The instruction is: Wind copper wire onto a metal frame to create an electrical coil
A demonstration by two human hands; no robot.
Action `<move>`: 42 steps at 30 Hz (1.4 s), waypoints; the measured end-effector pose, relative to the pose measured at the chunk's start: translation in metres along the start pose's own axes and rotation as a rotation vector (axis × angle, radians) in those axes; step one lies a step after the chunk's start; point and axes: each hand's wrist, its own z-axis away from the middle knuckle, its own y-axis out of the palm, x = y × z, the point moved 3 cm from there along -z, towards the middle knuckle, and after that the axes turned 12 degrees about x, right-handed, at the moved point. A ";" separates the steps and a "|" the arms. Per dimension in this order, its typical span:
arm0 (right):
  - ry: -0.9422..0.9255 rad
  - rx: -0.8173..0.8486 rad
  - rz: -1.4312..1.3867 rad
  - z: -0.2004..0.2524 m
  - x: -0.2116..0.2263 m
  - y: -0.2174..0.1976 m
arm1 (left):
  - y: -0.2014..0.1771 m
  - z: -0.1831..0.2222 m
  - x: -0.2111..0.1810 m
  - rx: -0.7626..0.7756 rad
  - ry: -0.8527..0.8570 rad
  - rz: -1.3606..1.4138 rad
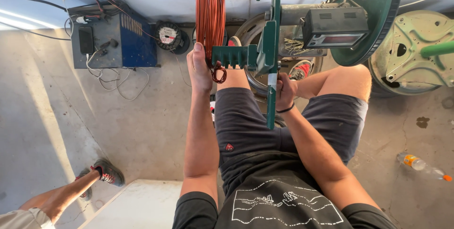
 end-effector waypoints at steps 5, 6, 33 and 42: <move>-0.244 -0.047 0.011 -0.041 -0.066 0.018 | 0.001 -0.001 -0.028 0.018 -0.058 0.032; -0.290 -0.011 0.025 -0.068 -0.050 0.014 | 0.003 -0.003 -0.034 0.026 -0.055 0.038; 1.007 0.556 -1.432 -0.023 0.123 -0.069 | 0.004 -0.002 -0.039 0.011 -0.283 0.056; 0.756 0.345 -1.204 -0.008 0.113 -0.054 | 0.002 -0.002 -0.022 -0.012 -0.041 -0.001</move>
